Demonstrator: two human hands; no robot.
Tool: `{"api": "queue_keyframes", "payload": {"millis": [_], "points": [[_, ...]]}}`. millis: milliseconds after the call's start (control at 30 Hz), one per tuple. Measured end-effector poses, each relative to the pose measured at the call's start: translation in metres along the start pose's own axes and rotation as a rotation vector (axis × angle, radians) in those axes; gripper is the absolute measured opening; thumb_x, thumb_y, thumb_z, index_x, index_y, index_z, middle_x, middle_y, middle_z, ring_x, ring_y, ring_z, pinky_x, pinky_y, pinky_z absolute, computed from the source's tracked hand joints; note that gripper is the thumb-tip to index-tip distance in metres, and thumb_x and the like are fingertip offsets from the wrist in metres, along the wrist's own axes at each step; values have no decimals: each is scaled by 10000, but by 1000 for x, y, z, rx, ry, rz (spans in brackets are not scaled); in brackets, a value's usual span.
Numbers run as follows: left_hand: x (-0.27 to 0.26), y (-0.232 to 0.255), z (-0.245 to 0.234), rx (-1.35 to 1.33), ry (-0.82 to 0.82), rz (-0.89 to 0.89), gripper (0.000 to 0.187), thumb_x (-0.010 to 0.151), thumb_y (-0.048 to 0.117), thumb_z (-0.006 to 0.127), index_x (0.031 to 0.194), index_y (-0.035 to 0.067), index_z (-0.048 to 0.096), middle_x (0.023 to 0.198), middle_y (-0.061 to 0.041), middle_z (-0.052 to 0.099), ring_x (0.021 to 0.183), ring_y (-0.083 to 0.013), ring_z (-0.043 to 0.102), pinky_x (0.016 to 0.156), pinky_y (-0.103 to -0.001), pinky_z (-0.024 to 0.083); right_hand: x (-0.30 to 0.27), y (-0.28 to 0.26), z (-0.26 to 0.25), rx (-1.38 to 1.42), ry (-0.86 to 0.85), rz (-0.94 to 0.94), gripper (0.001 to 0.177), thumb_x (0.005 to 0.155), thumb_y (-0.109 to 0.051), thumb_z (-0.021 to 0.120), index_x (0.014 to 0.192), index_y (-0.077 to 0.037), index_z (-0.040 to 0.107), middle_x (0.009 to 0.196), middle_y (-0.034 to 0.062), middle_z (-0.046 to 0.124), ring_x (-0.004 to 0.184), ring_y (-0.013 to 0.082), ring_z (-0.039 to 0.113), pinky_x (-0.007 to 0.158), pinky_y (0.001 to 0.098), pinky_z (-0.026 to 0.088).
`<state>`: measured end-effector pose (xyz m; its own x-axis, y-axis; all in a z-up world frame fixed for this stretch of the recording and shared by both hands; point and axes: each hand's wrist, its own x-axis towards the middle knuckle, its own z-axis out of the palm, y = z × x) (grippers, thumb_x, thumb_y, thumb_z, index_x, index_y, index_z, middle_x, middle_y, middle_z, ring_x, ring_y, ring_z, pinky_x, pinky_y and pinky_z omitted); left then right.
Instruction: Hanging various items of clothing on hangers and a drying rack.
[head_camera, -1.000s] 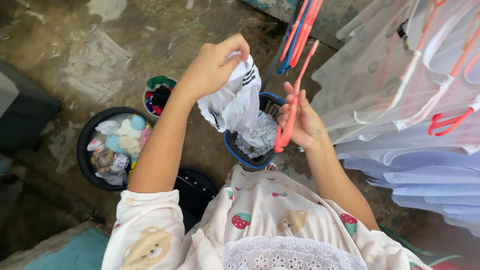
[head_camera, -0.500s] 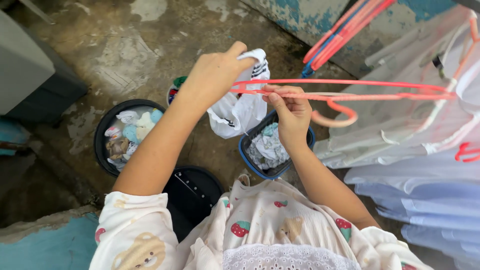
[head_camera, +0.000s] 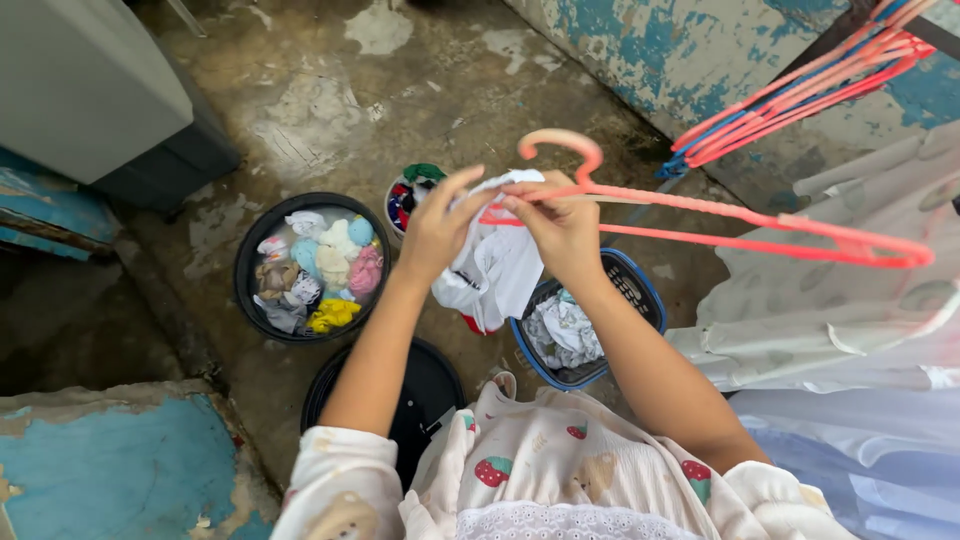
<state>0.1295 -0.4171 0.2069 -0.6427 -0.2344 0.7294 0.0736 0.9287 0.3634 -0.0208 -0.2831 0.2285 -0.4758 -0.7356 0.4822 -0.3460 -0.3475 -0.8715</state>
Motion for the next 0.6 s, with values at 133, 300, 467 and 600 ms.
{"api": "queue_keyframes", "payload": {"millis": [133,300,467,600], "points": [[-57,-11,3,263,115,-32,456,838,-59,653,1256,102,739,1441,-102,575,1134,-319,694,954,-411,561,-6,20,10,8,40,15,104,965,-7,747,1057,40,761,1043,65,710,945,126,674,819,252,571],[-125,-62,-5,388,-18,-324,311,860,21,704,1153,114,754,1342,-112,654,1087,-319,679,902,-406,542,-1,24,0,152,112,128,119,964,-36,721,1058,37,735,1079,58,680,938,128,712,852,257,606],[-68,-44,-53,228,-112,-710,342,928,-45,621,1156,141,797,1066,-149,694,1057,-337,693,923,-408,550,3,35,-2,98,43,180,130,986,-47,725,1076,46,738,1079,78,647,930,131,702,845,273,606],[-10,-24,-63,49,-82,-422,623,771,-111,594,1378,29,593,1267,-175,623,1168,-400,590,977,-458,499,5,37,-4,-213,-40,91,112,972,-60,719,1014,38,756,1213,72,601,992,160,635,785,291,565]]}}
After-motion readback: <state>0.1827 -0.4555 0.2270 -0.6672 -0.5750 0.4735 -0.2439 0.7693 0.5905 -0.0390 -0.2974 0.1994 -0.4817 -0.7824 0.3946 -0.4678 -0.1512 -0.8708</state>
